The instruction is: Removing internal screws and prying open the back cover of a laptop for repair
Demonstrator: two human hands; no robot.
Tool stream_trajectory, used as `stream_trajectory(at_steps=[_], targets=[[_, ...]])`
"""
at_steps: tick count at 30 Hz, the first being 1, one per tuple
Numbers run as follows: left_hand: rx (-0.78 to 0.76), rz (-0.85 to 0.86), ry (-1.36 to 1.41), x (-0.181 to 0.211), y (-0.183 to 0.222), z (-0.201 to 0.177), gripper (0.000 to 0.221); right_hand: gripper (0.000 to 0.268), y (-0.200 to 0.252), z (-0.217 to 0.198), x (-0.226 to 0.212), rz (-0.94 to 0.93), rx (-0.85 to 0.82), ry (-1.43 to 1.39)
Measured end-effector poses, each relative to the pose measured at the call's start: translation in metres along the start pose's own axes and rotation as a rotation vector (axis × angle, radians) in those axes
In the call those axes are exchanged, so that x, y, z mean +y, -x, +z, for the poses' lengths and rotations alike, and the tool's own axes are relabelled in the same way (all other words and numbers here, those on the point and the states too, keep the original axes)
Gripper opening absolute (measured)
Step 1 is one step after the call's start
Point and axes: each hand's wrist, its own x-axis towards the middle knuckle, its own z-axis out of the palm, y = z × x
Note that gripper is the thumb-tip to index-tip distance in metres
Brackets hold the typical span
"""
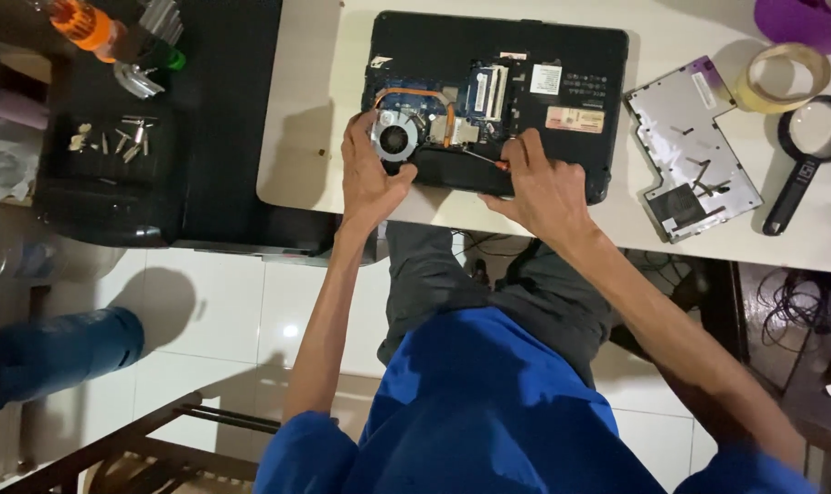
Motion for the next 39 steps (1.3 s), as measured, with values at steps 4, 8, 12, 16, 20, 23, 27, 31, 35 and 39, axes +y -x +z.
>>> stream_trajectory(at_steps=[4, 8, 12, 16, 20, 23, 27, 31, 35, 39], targets=[[0.001, 0.005, -0.013, -0.001, 0.003, -0.002, 0.079, 0.066, 0.000, 0.002, 0.000, -0.032, 0.025, 0.025], [-0.010, 0.054, 0.017, -0.001, 0.002, -0.004, 0.081, 0.059, -0.004, -0.008, -0.014, -0.084, 0.010, -0.046], [-0.012, 0.061, 0.031, -0.002, 0.004, -0.004, 0.080, 0.059, -0.016, -0.002, -0.042, -0.146, 0.070, -0.017], [0.003, 0.072, 0.048, -0.005, 0.004, -0.004, 0.080, 0.060, -0.031, 0.013, -0.054, -0.157, 0.116, -0.043], [-0.001, 0.085, 0.042, -0.011, 0.002, -0.001, 0.081, 0.046, -0.035, 0.007, -0.055, -0.153, 0.062, -0.104], [0.001, 0.080, 0.026, -0.009, 0.003, -0.001, 0.081, 0.046, -0.035, 0.009, -0.055, -0.156, 0.035, -0.098], [-0.008, 0.074, 0.010, -0.006, 0.003, -0.003, 0.082, 0.048, -0.038, 0.018, -0.056, -0.146, 0.008, -0.087], [-0.002, 0.089, 0.012, -0.009, 0.003, -0.002, 0.082, 0.052, -0.038, 0.031, -0.056, -0.148, -0.031, -0.101], [-0.002, 0.076, 0.004, -0.007, 0.003, -0.001, 0.082, 0.056, -0.042, 0.028, -0.054, -0.164, -0.036, -0.100], [0.028, 0.079, -0.049, -0.012, 0.002, 0.004, 0.081, 0.052, -0.039, 0.026, -0.054, -0.171, 0.010, -0.160]])
